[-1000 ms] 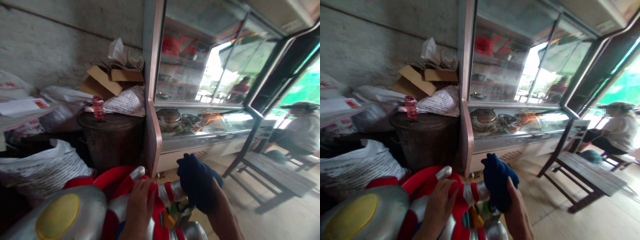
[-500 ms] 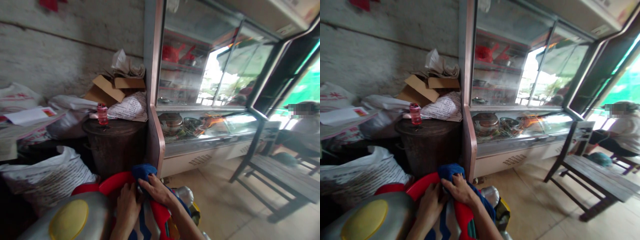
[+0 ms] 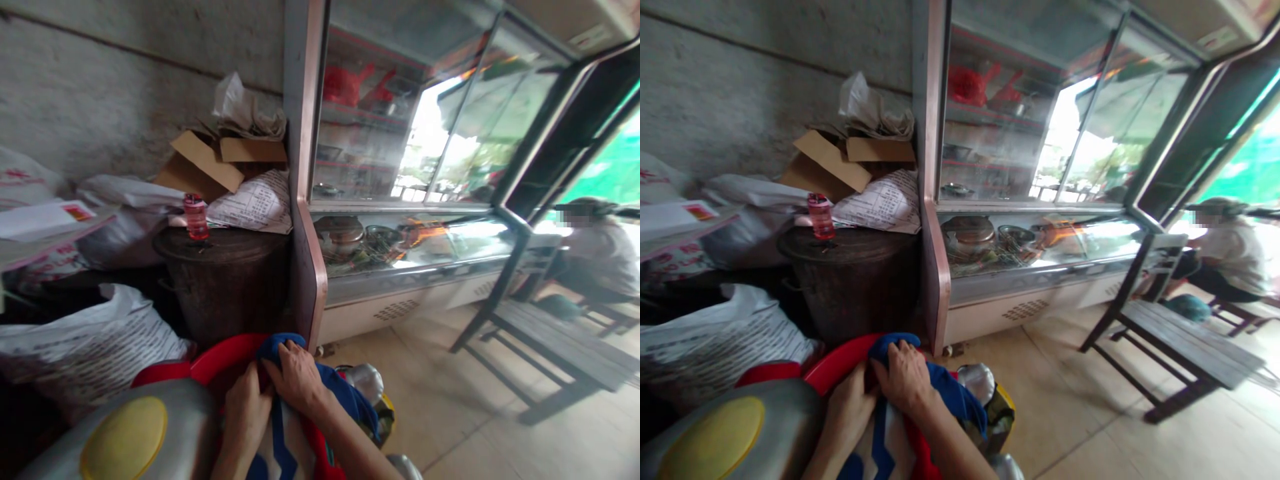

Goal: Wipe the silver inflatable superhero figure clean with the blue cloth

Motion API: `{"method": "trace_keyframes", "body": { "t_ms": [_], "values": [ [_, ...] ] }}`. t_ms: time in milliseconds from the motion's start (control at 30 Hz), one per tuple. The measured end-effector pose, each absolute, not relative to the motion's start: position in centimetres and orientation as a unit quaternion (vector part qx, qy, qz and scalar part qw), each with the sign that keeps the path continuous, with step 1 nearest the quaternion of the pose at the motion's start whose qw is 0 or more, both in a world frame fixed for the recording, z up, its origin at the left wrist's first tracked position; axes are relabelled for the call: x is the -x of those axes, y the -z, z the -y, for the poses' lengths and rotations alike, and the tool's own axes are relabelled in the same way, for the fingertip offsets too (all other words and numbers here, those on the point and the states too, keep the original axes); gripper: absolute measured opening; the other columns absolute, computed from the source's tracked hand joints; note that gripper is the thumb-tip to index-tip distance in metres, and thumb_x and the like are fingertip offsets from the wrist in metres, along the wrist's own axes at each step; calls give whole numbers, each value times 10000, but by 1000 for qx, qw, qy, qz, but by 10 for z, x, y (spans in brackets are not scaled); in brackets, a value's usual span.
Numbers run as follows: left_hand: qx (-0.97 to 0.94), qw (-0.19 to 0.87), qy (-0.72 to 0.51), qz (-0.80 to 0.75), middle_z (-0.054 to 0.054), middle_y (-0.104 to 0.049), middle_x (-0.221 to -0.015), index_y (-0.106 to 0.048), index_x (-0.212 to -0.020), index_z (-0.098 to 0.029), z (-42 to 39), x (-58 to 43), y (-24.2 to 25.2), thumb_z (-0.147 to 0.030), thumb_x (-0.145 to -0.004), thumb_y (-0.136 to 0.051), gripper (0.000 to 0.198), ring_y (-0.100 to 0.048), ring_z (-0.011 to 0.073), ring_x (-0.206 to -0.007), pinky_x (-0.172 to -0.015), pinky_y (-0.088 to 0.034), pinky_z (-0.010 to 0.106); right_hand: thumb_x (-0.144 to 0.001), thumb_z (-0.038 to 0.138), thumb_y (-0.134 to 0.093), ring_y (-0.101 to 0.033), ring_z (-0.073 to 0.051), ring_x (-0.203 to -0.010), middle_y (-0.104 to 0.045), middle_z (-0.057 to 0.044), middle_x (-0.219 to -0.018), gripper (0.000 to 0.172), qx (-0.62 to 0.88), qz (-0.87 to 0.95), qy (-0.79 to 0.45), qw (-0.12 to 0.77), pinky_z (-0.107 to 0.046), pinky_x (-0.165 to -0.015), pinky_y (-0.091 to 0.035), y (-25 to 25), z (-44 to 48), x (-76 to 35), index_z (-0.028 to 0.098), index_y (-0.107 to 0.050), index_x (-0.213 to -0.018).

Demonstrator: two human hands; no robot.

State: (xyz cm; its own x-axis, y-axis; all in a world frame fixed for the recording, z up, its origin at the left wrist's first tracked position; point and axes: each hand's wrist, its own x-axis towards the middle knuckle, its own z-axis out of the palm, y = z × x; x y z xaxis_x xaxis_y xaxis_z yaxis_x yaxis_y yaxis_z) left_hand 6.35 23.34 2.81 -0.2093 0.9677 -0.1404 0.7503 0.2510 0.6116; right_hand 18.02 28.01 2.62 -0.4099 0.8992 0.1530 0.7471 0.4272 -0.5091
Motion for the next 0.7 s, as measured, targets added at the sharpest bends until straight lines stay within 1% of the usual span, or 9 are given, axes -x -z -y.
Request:
{"method": "trace_keyframes", "body": {
  "t_ms": [100, 200, 267, 333, 400, 500, 567, 633, 700],
  "values": [
    [-573, 259, -215, -747, 255, -673, -1284, -541, -1352, 28, -234, -64, -27, -80, -979, -529, 388, -601, 398, -1286, -1072, -437, 460, -1011, 381, -549, -717, -342, -986, -733, -186, -1030, 271, 523, 800, -195, 218, -439, -895, -530, -20, -287, -178, 149, -685, -1037],
    [-577, 255, -228, -741, 267, -665, -1293, -541, -1356, 47, -235, -64, -21, -97, -958, -588, 425, -593, 413, -1290, -1078, -436, 486, -996, 406, -548, -738, -329, -879, -752, -154, -880, 284, 549, 762, -229, 256, -415, -842, -540, -11, -298, -177, 178, -691, -905],
    [-581, 245, -248, -736, 275, -660, -1299, -537, -1355, 64, -235, -64, -15, -100, -938, -620, 456, -595, 430, -1276, -1076, -437, 518, -1002, 455, -508, -734, -305, -799, -736, -120, -773, 365, 569, 721, -261, 298, -383, -784, -547, -5, -305, -179, 199, -677, -804],
    [-584, 234, -280, -725, 273, -659, -1307, -538, -1348, 69, -236, -62, -7, -104, -921, -629, 469, -602, 435, -1261, -1075, -446, 535, -1021, 552, -405, -721, -280, -770, -720, -99, -729, 507, 585, 667, -295, 355, -349, -730, -553, -2, -311, -185, 204, -674, -769],
    [-583, 227, -323, -710, 281, -663, -1298, -552, -1325, 69, -237, -60, 0, -163, -916, -583, 472, -615, 448, -1239, -1070, -457, 564, -1022, 659, -274, -718, -267, -850, -739, -100, -823, 661, 593, 607, -318, 423, -328, -741, -564, -5, -312, -196, 183, -709, -876],
    [-566, 214, -402, -687, 327, -629, -1318, -556, -1299, 87, -238, -55, 10, -340, -843, -491, 628, -602, 463, -1257, -1103, -447, 603, -985, 765, -186, -690, -267, -1037, -743, -108, -1045, 810, 591, 535, -330, 506, -327, -821, -569, -22, -300, -223, 167, -704, -1156],
    [-539, 198, -466, -673, 345, -562, -1394, -549, -1296, 70, -239, -53, 15, -456, -814, -438, 722, -537, 440, -1351, -1170, -405, 580, -968, 796, -235, -682, -270, -1015, -741, -98, -1016, 797, 581, 518, -333, 532, -327, -812, -566, -39, -283, -242, 193, -717, -1166],
    [-507, 193, -512, -666, 360, -481, -1470, -524, -1318, 65, -240, -52, 18, -517, -828, -402, 770, -463, 421, -1428, -1219, -347, 567, -965, 791, -324, -678, -259, -877, -733, -81, -881, 726, 560, 547, -338, 522, -324, -750, -558, -53, -264, -254, 205, -748, -1017],
    [-479, 216, -527, -668, 376, -392, -1540, -442, -1406, 99, -242, -52, 18, -542, -859, -386, 845, -412, 433, -1464, -1222, -323, 602, -980, 740, -414, -675, -243, -815, -730, -69, -826, 634, 515, 677, -307, 428, -335, -775, -549, -61, -248, -253, 200, -735, -895]
  ]
}}
